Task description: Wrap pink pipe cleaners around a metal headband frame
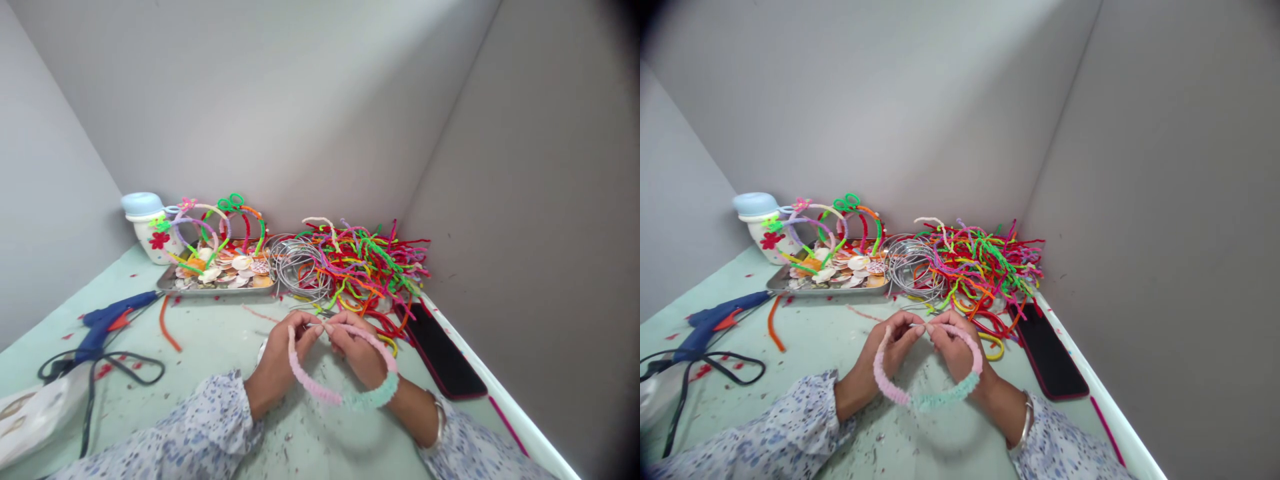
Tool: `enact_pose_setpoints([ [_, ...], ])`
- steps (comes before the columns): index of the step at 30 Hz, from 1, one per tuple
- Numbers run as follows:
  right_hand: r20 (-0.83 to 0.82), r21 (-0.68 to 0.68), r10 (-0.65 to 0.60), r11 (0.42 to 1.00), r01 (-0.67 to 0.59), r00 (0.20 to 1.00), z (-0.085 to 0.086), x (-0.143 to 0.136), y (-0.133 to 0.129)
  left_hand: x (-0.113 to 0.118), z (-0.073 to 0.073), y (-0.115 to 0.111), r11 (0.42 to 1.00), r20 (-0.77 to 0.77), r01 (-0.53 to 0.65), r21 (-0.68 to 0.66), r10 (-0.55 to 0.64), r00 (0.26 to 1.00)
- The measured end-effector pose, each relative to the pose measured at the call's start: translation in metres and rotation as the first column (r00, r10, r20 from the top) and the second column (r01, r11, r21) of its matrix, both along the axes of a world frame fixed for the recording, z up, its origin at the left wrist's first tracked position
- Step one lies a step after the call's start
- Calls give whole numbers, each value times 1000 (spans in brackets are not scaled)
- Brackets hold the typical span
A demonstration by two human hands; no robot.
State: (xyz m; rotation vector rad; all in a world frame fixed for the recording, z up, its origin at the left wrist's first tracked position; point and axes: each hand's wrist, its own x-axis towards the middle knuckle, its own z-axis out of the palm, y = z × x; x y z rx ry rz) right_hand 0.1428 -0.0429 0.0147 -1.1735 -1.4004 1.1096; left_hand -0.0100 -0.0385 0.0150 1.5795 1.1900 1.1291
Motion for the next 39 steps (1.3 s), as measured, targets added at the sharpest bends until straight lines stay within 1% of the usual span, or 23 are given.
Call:
enact_pose_setpoints([
  [5, 21, 17, 32, 999, -32, 999, 1, 1, 0, -1, 3, -1, 996, 40, 66, -53, -64, 997],
  [8, 27, 24, 35, 999, -35, 999, 0, 2, 1, -1, 5, -2, 993, 58, 98, -59, -95, 994],
  [14, 49, -1, 7, 1000, -7, 999, -1, 2, 2, 1, 5, -3, 996, 55, 77, -55, -73, 996],
  [17, 50, 13, -14, 1000, 13, 999, 0, 2, 1, 2, 5, -3, 997, 48, 62, -54, -59, 997],
  [21, 64, 21, -6, 1000, 4, 998, 1, 1, 1, 1, 5, -3, 996, 37, 66, -54, -64, 997],
  [25, 64, -6, -1, 1000, 2, 998, 0, 0, 2, -1, 2, -2, 998, -3, 52, -41, -52, 999],
  [30, 96, -2, 0, 1000, 0, 995, -1, -1, 2, -2, -4, 0, 997, 11, 63, -35, -63, 998],
  [32, 91, 6, 12, 1000, -13, 996, -1, 0, 2, -2, -3, 1, 996, 12, 75, -39, -75, 997],
  [39, 96, 35, 17, 999, -21, 995, 1, 1, 0, -2, 6, -3, 992, 2, 119, -36, -119, 993],
])
